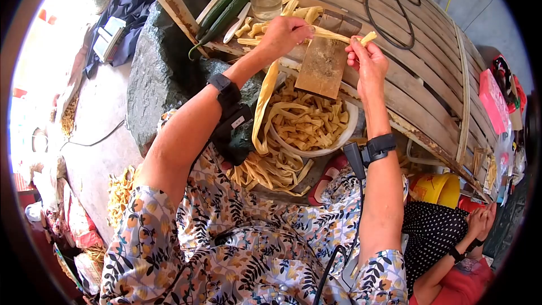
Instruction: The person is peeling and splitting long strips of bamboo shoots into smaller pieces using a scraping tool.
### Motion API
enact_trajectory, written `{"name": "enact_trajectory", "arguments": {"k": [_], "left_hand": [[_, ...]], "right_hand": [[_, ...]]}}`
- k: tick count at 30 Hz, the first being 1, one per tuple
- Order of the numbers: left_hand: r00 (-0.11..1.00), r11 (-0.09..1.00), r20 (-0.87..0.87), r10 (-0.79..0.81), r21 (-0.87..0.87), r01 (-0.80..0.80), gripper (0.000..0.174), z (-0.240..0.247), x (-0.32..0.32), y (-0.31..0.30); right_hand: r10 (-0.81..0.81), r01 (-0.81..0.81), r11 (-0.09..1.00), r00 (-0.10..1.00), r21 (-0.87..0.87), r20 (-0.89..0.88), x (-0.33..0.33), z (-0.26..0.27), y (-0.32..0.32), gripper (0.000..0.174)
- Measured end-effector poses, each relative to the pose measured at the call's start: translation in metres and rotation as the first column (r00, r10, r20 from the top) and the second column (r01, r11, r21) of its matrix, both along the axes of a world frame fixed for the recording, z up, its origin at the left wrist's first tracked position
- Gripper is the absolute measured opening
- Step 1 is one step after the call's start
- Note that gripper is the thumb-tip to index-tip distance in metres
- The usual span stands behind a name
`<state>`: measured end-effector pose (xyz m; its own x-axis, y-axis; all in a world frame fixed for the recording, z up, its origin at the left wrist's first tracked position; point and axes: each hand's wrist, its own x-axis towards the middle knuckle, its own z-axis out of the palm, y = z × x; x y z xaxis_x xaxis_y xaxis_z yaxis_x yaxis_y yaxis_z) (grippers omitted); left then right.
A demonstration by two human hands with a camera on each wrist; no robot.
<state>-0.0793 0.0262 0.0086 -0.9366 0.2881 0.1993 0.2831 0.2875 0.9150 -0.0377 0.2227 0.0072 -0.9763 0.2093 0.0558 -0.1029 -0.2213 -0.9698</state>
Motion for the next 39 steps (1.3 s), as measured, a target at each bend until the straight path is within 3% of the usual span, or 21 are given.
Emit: {"name": "enact_trajectory", "arguments": {"k": [5, 9, 12, 15, 18, 19, 20, 22, 23, 25, 28, 29, 32, 33, 35, 37, 38, 39], "left_hand": [[1.000, 0.998, -0.006, 0.026, -0.054, -0.026, 0.023, -0.018, -0.006, 0.001], [0.995, 0.986, -0.006, 0.104, -0.131, -0.104, 0.020, -0.022, -0.001, -0.011], [0.980, 0.994, 0.177, -0.094, 0.079, 0.082, 0.019, -0.003, 0.020, -0.015], [0.955, 0.977, 0.213, -0.207, 0.098, 0.190, 0.022, 0.005, 0.044, -0.014], [0.946, 0.958, 0.154, -0.287, 0.073, 0.279, 0.022, 0.003, 0.058, -0.010], [0.953, 0.958, 0.092, -0.287, 0.029, 0.286, 0.022, 0.003, 0.060, -0.007], [0.957, 0.957, 0.029, -0.290, -0.015, 0.290, 0.022, 0.002, 0.064, -0.004], [0.941, 0.944, 0.094, -0.324, -0.035, 0.328, 0.020, 0.013, 0.076, 0.001], [0.928, 0.937, 0.144, -0.343, -0.012, 0.348, 0.020, 0.016, 0.081, 0.003], [0.872, 0.921, 0.298, -0.388, 0.099, 0.376, 0.023, 0.016, 0.081, 0.000], [0.559, 0.787, 0.567, -0.605, 0.531, 0.314, 0.026, 0.012, 0.081, -0.008], [0.543, 0.792, 0.585, -0.602, 0.521, 0.318, 0.023, 0.005, 0.080, -0.009], [0.742, 0.873, 0.476, -0.473, 0.364, 0.324, 0.020, -0.010, 0.079, -0.009], [0.814, 0.921, 0.433, -0.387, 0.213, 0.325, 0.017, -0.007, 0.080, -0.010], [0.947, 0.955, 0.127, -0.295, 0.018, 0.296, 0.016, -0.004, 0.088, -0.005], [0.946, 0.965, -0.204, -0.251, -0.131, 0.228, 0.015, -0.008, 0.097, 0.004], [0.911, 0.948, -0.288, -0.294, -0.209, 0.240, 0.014, -0.008, 0.100, 0.007], [0.868, 0.927, -0.365, -0.338, -0.287, 0.241, 0.014, -0.006, 0.103, 0.009]], "right_hand": [[0.042, -0.046, 0.997, 0.997, 0.054, 0.068, -0.010, -0.016, 0.003, 0.014], [-0.082, 0.034, 0.965, 0.981, 0.260, 0.177, 0.009, -0.014, 0.006, 0.014], [0.099, -0.170, 0.932, 0.969, 0.321, 0.226, 0.040, 0.013, 0.010, 0.016], [0.323, -0.337, 0.712, 0.936, 0.616, 0.138, 0.071, 0.017, 0.016, 0.020], [0.184, -0.241, 0.649, 0.970, 0.722, 0.159, 0.077, 0.024, 0.018, 0.025], [0.184, -0.154, 0.718, 0.982, 0.679, 0.028, 0.076, 0.029, 0.016, 0.023], [0.211, -0.170, 0.782, 0.977, 0.599, 0.002, 0.075, 0.029, 0.012, 0.022], [0.253, -0.207, 0.884, 0.966, 0.420, -0.057, 0.073, 0.027, 0.003, 0.018], [0.306, -0.291, 0.880, 0.952, 0.375, 0.021, 0.073, 0.021, 0.003, 0.014], [0.294, -0.286, 0.852, 0.954, 0.439, 0.052, 0.073, 0.024, 0.007, 0.014], [0.303, -0.259, 0.831, 0.953, 0.492, -0.011, 0.074, 0.022, 0.009, 0.017], [0.318, -0.263, 0.815, 0.948, 0.516, -0.020, 0.076, 0.023, 0.009, 0.018], [0.334, -0.254, 0.780, 0.942, 0.572, -0.037, 0.081, 0.032, 0.005, 0.023], [0.344, -0.271, 0.799, 0.938, 0.537, -0.038, 0.080, 0.036, 0.009, 0.022], [0.292, -0.211, 0.816, 0.954, 0.539, -0.069, 0.073, 0.032, 0.015, 0.019], [0.306, -0.227, 0.835, 0.949, 0.502, -0.080, 0.069, 0.023, 0.014, 0.017], [0.320, -0.237, 0.761, 0.947, 0.603, -0.031, 0.070, 0.020, 0.011, 0.019], [0.324, -0.308, 0.780, 0.944, 0.545, 0.071, 0.072, 0.013, 0.009, 0.020]]}}
